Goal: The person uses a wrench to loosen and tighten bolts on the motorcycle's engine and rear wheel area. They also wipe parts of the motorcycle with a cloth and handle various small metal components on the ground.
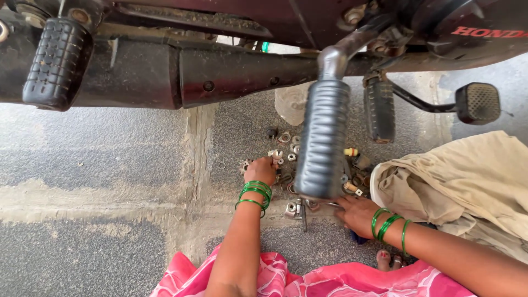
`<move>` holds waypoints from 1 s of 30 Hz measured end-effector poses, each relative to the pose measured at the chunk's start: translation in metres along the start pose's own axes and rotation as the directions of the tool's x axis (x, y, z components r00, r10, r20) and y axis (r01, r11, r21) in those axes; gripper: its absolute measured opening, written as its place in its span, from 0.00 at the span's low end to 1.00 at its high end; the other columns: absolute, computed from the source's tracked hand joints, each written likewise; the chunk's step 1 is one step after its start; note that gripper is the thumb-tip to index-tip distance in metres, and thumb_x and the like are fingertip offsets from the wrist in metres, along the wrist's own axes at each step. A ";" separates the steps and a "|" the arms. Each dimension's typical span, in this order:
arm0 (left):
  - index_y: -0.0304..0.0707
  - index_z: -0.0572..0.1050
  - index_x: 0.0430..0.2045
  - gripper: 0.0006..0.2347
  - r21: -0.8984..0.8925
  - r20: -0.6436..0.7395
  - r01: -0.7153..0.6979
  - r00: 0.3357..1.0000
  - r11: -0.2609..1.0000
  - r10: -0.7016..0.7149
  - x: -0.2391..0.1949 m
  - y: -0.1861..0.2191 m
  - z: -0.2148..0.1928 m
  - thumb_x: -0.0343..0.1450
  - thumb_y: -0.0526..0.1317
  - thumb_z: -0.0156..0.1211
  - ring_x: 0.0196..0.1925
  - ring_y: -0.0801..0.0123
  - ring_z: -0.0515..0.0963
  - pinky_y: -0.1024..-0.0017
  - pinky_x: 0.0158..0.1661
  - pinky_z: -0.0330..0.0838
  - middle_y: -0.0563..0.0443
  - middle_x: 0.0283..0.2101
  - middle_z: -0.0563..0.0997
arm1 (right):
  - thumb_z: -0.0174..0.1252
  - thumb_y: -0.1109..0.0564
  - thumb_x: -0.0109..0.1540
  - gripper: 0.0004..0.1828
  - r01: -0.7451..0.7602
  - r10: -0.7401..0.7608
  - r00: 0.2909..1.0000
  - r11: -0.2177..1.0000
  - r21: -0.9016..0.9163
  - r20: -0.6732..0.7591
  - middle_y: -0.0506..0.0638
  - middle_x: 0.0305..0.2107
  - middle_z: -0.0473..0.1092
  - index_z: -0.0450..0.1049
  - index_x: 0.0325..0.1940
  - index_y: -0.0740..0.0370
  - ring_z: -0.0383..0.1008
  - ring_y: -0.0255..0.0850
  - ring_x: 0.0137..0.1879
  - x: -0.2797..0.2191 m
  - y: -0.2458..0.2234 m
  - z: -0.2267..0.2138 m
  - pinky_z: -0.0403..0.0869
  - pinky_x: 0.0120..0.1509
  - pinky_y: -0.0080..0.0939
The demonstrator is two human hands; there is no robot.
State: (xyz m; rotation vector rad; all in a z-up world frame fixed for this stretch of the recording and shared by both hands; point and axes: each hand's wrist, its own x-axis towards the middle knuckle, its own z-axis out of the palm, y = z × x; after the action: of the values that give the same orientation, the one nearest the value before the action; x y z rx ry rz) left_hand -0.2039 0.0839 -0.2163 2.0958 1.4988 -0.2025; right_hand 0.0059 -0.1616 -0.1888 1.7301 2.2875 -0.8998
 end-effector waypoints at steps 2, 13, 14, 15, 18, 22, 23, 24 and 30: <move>0.48 0.82 0.38 0.09 -0.015 0.004 -0.022 1.000 1.000 0.022 0.003 -0.004 0.003 0.70 0.48 0.62 0.46 0.45 0.82 0.50 0.45 0.76 0.42 0.43 0.84 | 0.63 0.54 0.54 0.23 0.023 -0.022 0.999 0.998 -0.059 0.025 0.56 0.56 0.67 0.74 0.54 0.57 0.66 0.55 0.64 0.006 0.009 0.017 0.68 0.62 0.54; 0.40 0.74 0.42 0.18 -0.106 -0.253 -0.028 0.968 0.994 0.001 -0.011 0.021 0.003 0.60 0.41 0.71 0.39 0.42 0.84 0.57 0.35 0.81 0.40 0.46 0.80 | 0.54 0.59 0.56 0.16 -0.111 0.101 0.988 0.991 -0.078 -0.121 0.56 0.50 0.71 0.79 0.47 0.52 0.72 0.52 0.55 0.008 0.043 0.040 0.74 0.58 0.49; 0.40 0.74 0.42 0.18 -0.105 -0.253 -0.028 0.967 0.994 0.001 -0.016 0.020 0.012 0.60 0.41 0.71 0.39 0.42 0.84 0.57 0.35 0.81 0.40 0.46 0.80 | 0.54 0.59 0.56 0.16 -0.111 0.101 0.987 0.991 -0.077 -0.122 0.56 0.50 0.71 0.79 0.47 0.52 0.72 0.52 0.55 0.008 0.042 0.034 0.74 0.58 0.49; 0.39 0.72 0.44 0.17 -0.112 -0.225 -0.066 0.974 0.992 0.040 -0.019 0.019 0.020 0.65 0.42 0.68 0.37 0.48 0.85 0.61 0.34 0.83 0.41 0.46 0.80 | 0.54 0.59 0.56 0.15 -0.133 0.126 0.989 0.986 -0.097 -0.083 0.55 0.51 0.70 0.79 0.45 0.53 0.72 0.51 0.56 0.008 0.041 0.028 0.73 0.59 0.48; 0.42 0.73 0.46 0.11 0.005 -0.044 -0.211 0.977 0.977 0.211 -0.033 0.008 0.047 0.72 0.42 0.62 0.38 0.53 0.86 0.61 0.36 0.83 0.41 0.41 0.82 | 0.54 0.58 0.57 0.12 -0.177 0.178 0.984 0.976 -0.126 -0.005 0.53 0.51 0.69 0.78 0.43 0.56 0.71 0.49 0.58 0.005 0.040 0.024 0.73 0.60 0.47; 0.44 0.80 0.36 0.15 0.249 0.373 -0.522 0.829 0.816 0.417 -0.054 0.001 0.062 0.76 0.55 0.62 0.42 0.53 0.85 0.57 0.44 0.80 0.41 0.38 0.84 | 0.54 0.57 0.58 0.12 -0.217 0.222 0.975 0.967 -0.136 0.028 0.54 0.53 0.67 0.77 0.43 0.59 0.71 0.48 0.58 0.000 0.032 0.013 0.74 0.58 0.47; 0.44 0.80 0.36 0.15 0.250 0.372 -0.523 0.829 0.815 0.418 -0.061 0.005 0.052 0.76 0.55 0.62 0.42 0.53 0.85 0.57 0.44 0.80 0.41 0.38 0.84 | 0.54 0.57 0.58 0.12 -0.218 0.223 0.974 0.966 -0.136 0.026 0.54 0.53 0.67 0.77 0.43 0.59 0.71 0.48 0.58 0.000 0.033 0.016 0.74 0.58 0.47; 0.49 0.81 0.36 0.12 0.225 0.387 -0.563 0.801 0.795 0.458 -0.069 0.009 0.042 0.71 0.54 0.66 0.43 0.51 0.84 0.55 0.45 0.79 0.41 0.39 0.83 | 0.54 0.57 0.59 0.13 -0.219 0.222 0.975 0.965 -0.145 0.004 0.54 0.52 0.67 0.76 0.46 0.60 0.71 0.48 0.57 0.000 0.034 0.019 0.75 0.57 0.47; 0.54 0.81 0.35 0.10 0.136 0.415 -0.472 0.825 0.871 0.383 -0.059 -0.007 0.030 0.63 0.47 0.71 0.46 0.54 0.83 0.58 0.47 0.78 0.47 0.44 0.82 | 0.51 0.57 0.61 0.17 -0.218 0.211 0.976 0.961 -0.168 -0.062 0.53 0.51 0.68 0.74 0.52 0.62 0.70 0.48 0.56 0.000 0.030 0.022 0.76 0.56 0.46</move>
State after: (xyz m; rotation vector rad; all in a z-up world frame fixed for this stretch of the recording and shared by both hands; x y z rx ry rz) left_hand -0.2264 0.0214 -0.2190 2.3520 0.7768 -0.5959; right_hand 0.0279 -0.1680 -0.2177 1.8894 2.0799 -0.6075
